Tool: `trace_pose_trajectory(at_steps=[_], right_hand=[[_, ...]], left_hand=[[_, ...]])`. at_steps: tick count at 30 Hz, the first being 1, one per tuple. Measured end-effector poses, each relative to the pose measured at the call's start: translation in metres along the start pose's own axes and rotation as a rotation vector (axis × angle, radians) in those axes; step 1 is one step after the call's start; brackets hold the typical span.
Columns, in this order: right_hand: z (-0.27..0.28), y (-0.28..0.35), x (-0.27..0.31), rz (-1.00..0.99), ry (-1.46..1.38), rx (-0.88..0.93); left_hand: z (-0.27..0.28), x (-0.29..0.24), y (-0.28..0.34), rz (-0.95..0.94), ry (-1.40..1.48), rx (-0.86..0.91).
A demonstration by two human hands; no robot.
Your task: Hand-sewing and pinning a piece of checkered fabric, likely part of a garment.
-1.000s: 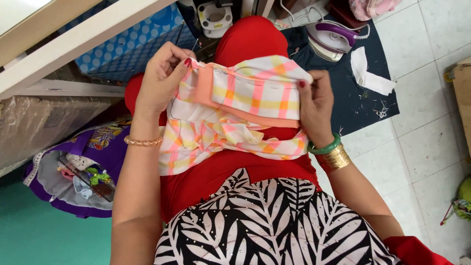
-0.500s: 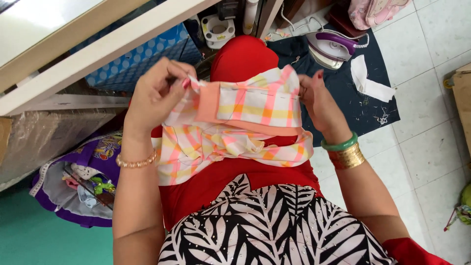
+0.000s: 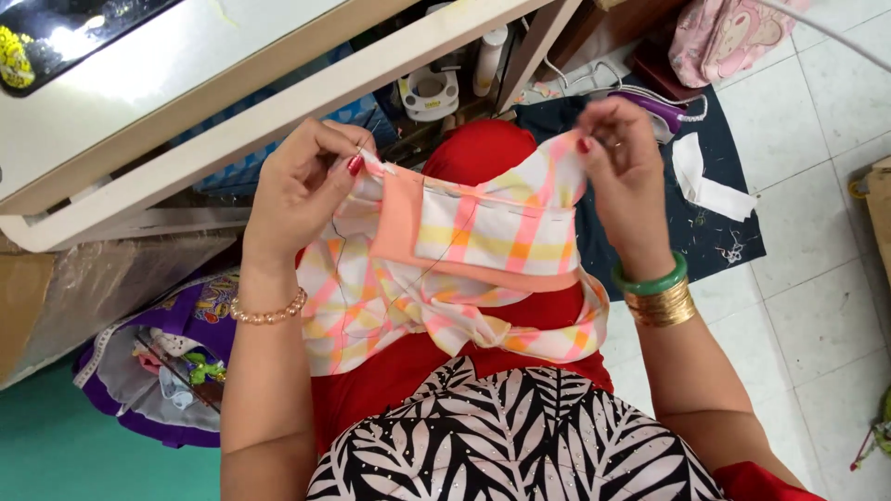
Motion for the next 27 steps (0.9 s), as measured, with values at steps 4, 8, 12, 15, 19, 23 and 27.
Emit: trace_pose_trajectory(at_steps=[4,8,12,15,19,23,27], right_hand=[[0.003,0.016,0.015,0.18,0.25,-0.001],[-0.001,0.034,0.039,0.058,0.293,0.145],[0.018,0.05,0.02,-0.155,0.18,0.247],[0.024,0.049,0.022,-0.192,0.074,0.325],[0.019,0.028,0.033,-0.139,-0.006,0.385],[0.015,0.014,0.045,-0.019,0.141,0.454],[0.007,-0.001,0.072,0.124,0.154,0.461]], left_hand=[[0.0,0.0,-0.001,0.015,-0.009,-0.001],[0.0,-0.008,0.001,0.037,-0.042,0.0],[0.004,-0.011,0.004,0.053,-0.057,-0.007],[0.005,-0.009,0.004,0.063,-0.047,0.0],[0.004,-0.01,0.004,0.071,-0.049,-0.007],[0.002,-0.013,0.008,0.068,-0.05,-0.017],[0.002,-0.015,0.013,0.069,-0.021,-0.02]])
Point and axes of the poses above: each hand's wrist, its own y-axis away from the middle knuckle, its own z-axis out of the back of the hand, x = y × z, the point moved 1 cm from there along -y, towards the middle knuckle, and after that the axes turned 14 degrees about z, right-handed, at the moved point
